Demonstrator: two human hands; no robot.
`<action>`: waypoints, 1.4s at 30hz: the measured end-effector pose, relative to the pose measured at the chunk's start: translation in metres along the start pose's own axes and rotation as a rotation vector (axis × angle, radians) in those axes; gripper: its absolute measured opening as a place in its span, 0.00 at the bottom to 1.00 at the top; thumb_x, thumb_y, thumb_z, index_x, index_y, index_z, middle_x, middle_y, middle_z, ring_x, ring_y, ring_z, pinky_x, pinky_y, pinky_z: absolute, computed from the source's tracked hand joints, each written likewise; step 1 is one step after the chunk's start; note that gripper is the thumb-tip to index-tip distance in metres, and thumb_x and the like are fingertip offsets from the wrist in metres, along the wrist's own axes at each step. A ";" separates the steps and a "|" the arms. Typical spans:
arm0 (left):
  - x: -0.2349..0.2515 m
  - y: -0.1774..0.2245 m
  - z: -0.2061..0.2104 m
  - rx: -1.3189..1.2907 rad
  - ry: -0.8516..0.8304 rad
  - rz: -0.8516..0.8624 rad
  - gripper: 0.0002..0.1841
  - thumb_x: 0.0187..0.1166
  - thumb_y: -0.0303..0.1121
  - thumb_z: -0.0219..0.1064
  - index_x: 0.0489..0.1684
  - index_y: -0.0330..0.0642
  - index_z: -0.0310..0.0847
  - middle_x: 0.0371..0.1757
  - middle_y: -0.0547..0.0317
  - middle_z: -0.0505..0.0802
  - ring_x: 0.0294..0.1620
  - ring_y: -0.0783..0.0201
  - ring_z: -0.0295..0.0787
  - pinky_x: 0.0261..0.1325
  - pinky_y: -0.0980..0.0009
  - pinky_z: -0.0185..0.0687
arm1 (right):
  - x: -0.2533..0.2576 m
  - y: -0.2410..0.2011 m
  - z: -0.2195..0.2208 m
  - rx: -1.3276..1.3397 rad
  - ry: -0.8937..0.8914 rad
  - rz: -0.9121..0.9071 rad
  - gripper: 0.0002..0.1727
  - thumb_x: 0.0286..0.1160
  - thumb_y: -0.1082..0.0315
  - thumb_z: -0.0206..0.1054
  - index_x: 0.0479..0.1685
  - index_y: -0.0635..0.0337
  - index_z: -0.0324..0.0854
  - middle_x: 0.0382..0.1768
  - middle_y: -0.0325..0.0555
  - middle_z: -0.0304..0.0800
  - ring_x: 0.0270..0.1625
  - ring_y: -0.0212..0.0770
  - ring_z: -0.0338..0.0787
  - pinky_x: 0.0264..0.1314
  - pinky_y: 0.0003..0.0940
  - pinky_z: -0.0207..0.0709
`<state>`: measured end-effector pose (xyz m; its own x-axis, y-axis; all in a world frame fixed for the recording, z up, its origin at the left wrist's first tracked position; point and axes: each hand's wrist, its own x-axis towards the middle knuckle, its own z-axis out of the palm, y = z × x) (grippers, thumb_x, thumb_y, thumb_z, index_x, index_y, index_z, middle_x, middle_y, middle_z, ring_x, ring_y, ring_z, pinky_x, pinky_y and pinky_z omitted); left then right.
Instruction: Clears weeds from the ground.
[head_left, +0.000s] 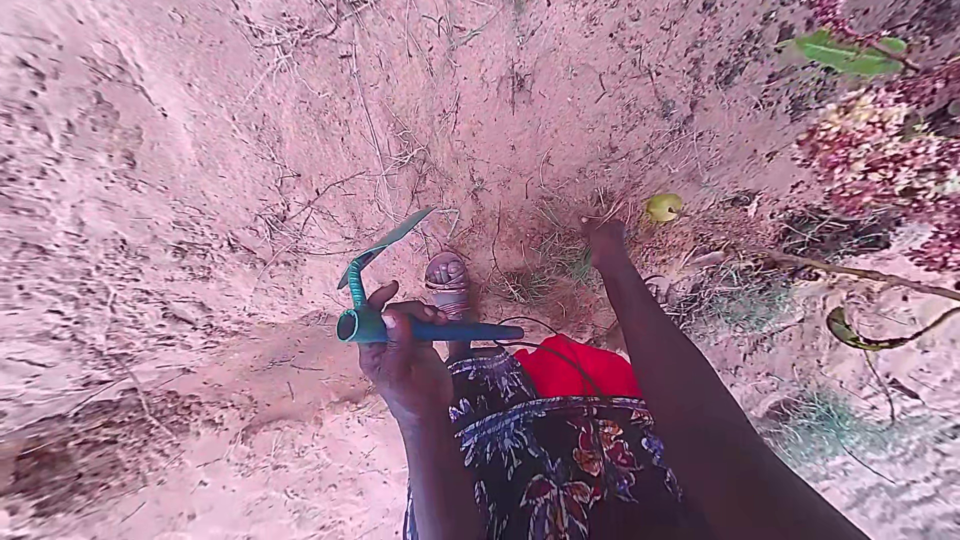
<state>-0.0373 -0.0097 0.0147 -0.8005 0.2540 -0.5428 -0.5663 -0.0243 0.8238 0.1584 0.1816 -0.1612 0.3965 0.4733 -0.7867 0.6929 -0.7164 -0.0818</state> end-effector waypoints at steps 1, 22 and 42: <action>0.000 0.001 -0.001 0.002 0.000 0.000 0.11 0.89 0.32 0.47 0.57 0.44 0.74 0.22 0.65 0.90 0.23 0.66 0.91 0.35 0.68 0.93 | 0.001 0.002 -0.002 0.089 -0.014 0.004 0.25 0.77 0.69 0.72 0.70 0.71 0.74 0.58 0.62 0.81 0.53 0.50 0.83 0.56 0.48 0.79; 0.001 0.006 -0.002 0.037 -0.005 -0.009 0.12 0.88 0.33 0.47 0.55 0.44 0.76 0.21 0.63 0.90 0.23 0.65 0.90 0.36 0.67 0.92 | -0.034 0.014 0.009 0.521 -0.065 -0.041 0.14 0.89 0.60 0.59 0.63 0.58 0.74 0.43 0.43 0.77 0.35 0.34 0.76 0.35 0.34 0.75; 0.004 0.005 -0.008 0.029 0.033 -0.032 0.12 0.89 0.33 0.46 0.54 0.44 0.76 0.21 0.64 0.89 0.24 0.65 0.90 0.36 0.67 0.92 | -0.034 0.003 0.068 0.255 -0.116 0.234 0.25 0.87 0.62 0.61 0.74 0.71 0.73 0.76 0.67 0.73 0.78 0.61 0.74 0.74 0.63 0.70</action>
<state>-0.0444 -0.0164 0.0153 -0.7886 0.2225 -0.5732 -0.5857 0.0117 0.8104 0.1062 0.1284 -0.1763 0.4452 0.2309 -0.8651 0.4134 -0.9100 -0.0301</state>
